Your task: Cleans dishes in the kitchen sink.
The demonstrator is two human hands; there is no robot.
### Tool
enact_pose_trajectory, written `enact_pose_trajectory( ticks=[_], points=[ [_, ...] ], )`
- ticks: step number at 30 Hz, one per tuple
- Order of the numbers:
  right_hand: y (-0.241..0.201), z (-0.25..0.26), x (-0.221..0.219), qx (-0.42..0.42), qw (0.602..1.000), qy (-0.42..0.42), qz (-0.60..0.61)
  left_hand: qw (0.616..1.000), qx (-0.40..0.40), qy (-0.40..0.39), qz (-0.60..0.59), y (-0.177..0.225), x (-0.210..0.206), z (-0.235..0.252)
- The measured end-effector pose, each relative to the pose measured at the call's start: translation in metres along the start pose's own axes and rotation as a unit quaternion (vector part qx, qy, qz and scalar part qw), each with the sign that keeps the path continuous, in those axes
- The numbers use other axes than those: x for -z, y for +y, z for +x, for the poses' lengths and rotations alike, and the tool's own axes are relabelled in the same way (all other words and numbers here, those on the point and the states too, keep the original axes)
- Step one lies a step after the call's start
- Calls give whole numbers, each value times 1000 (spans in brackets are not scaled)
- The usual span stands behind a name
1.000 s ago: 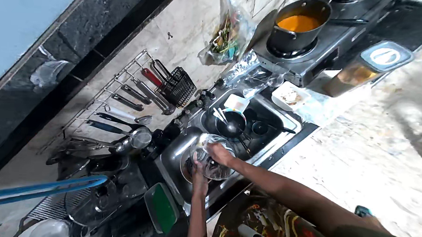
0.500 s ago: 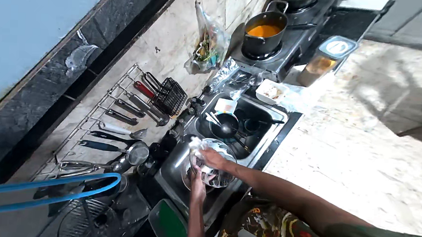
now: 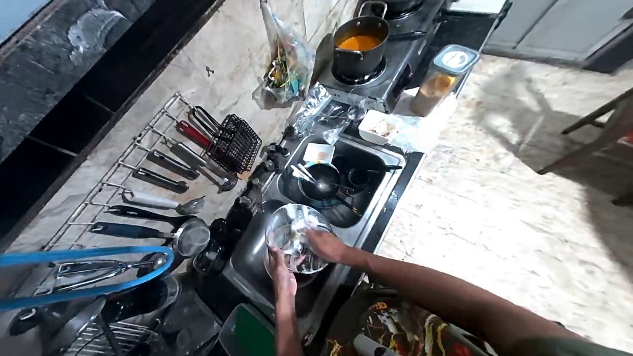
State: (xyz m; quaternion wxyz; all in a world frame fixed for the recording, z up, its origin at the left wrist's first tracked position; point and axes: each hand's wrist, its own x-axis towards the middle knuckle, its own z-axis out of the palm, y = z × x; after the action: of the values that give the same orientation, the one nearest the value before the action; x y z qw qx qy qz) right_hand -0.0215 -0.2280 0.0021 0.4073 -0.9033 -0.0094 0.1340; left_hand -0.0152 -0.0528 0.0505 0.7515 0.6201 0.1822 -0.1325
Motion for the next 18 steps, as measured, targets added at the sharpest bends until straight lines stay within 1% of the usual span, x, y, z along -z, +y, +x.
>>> enact_pose_trajectory(
  ticks=[1,3,4,5,7,10,12,13,15,17,18],
  points=[
    [7,-5,3,-22,1000,-5,-2,1000,0,1,5,1,3,1],
    [13,1,8,-78,997,25,-3,1000,0,-15,16,0,6,-1],
    [10,8,8,-91,995,48,0,1000,4,-25,18,0,6,-2],
    [4,17,6,-87,994,65,5,999,8,-32,17,0,3,-2],
    [-16,20,0,-37,997,57,22,999,14,-34,20,-3,-2,-5],
    [-35,4,-11,68,997,-4,35,999,12,-23,48,-8,-3,-1],
    [-29,-17,-12,95,994,-48,27,998,3,-19,58,-5,6,3],
    [-19,-26,-10,94,994,-53,14,998,-2,-13,62,-4,10,4],
    [1,-29,-2,46,998,-28,-12,997,-5,-26,69,1,16,4],
    [14,-10,1,-20,999,35,-30,996,3,-47,75,3,15,0],
    [15,3,0,-31,997,61,-34,995,4,-59,75,2,13,-1]
  ],
)
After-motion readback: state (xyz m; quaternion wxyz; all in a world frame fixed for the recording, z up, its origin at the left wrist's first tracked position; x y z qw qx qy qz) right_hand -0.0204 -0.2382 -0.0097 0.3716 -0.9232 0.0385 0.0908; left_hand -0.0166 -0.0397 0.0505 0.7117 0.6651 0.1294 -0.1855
